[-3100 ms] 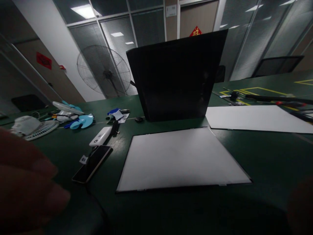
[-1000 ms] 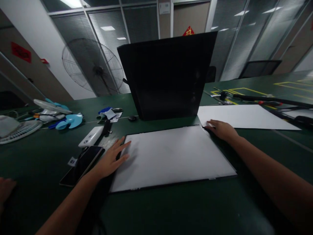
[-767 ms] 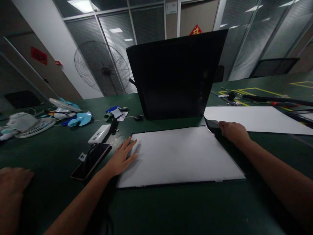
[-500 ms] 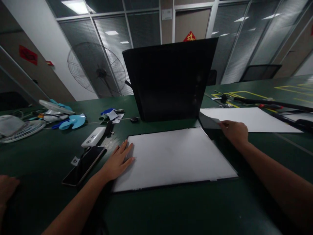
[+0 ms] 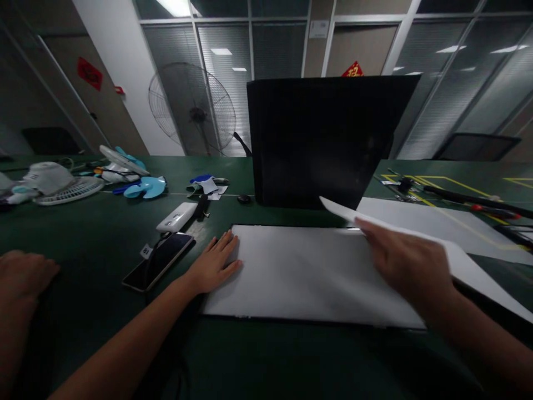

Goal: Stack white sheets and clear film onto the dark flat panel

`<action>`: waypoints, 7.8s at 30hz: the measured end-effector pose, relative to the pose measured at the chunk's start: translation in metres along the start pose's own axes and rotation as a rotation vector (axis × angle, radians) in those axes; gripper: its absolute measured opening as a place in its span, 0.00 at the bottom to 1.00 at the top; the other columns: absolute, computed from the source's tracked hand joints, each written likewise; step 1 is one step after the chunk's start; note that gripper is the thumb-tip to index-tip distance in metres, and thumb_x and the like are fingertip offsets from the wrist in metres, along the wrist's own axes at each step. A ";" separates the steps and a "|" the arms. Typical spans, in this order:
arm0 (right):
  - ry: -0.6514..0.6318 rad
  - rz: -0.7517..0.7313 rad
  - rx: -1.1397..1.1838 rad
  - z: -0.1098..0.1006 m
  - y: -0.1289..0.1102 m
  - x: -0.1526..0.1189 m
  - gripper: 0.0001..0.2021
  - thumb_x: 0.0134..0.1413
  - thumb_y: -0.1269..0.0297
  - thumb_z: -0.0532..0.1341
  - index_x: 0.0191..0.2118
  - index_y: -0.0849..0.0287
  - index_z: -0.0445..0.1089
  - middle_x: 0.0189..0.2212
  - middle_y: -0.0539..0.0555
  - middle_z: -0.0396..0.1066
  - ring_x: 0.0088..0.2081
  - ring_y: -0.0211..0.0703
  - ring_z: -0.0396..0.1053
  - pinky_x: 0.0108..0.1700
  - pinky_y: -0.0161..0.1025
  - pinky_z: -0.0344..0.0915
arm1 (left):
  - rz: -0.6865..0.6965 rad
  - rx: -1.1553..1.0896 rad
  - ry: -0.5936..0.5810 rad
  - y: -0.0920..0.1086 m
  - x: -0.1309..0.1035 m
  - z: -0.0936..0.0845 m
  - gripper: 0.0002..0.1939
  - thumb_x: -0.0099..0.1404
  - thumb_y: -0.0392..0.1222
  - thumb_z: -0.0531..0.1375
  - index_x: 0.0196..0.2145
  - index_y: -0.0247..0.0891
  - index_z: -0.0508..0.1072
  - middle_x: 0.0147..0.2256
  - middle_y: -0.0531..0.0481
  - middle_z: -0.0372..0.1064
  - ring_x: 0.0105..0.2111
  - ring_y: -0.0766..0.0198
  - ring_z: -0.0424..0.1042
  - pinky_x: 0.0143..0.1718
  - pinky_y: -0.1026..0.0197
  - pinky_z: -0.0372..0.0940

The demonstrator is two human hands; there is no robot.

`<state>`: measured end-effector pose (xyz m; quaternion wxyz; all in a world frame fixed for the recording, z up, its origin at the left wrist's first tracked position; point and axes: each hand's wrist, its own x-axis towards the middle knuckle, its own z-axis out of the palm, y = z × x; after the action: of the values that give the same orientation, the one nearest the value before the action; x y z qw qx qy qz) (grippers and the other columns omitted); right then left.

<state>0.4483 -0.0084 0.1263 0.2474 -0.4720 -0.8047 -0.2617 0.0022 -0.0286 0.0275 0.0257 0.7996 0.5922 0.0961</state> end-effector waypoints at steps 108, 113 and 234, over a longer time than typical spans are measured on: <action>-0.362 0.372 0.282 0.108 0.066 -0.032 0.33 0.68 0.42 0.47 0.65 0.60 0.65 0.64 0.62 0.63 0.59 0.59 0.67 0.61 0.56 0.64 | 0.033 0.017 -0.102 -0.007 -0.001 -0.009 0.40 0.76 0.62 0.47 0.75 0.41 0.39 0.75 0.41 0.29 0.73 0.47 0.36 0.71 0.38 0.41; -0.472 0.463 0.189 0.115 0.082 -0.035 0.34 0.67 0.40 0.46 0.61 0.61 0.69 0.50 0.65 0.75 0.49 0.60 0.74 0.50 0.55 0.69 | 0.075 0.020 -0.068 -0.010 -0.002 -0.007 0.36 0.78 0.58 0.46 0.75 0.44 0.40 0.75 0.43 0.30 0.73 0.48 0.37 0.71 0.38 0.42; 0.323 -0.830 0.450 0.017 -0.043 -0.021 0.11 0.64 0.72 0.58 0.45 0.65 0.77 0.46 0.61 0.78 0.49 0.51 0.76 0.44 0.45 0.76 | 0.028 -0.347 -0.013 -0.026 0.003 -0.024 0.32 0.70 0.47 0.58 0.70 0.53 0.59 0.73 0.53 0.47 0.71 0.49 0.52 0.70 0.40 0.47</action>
<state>0.4163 -0.0281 0.0920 0.3397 -0.0002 -0.9126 -0.2275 -0.0254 -0.0198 0.0476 0.1656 0.7920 0.5554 0.1920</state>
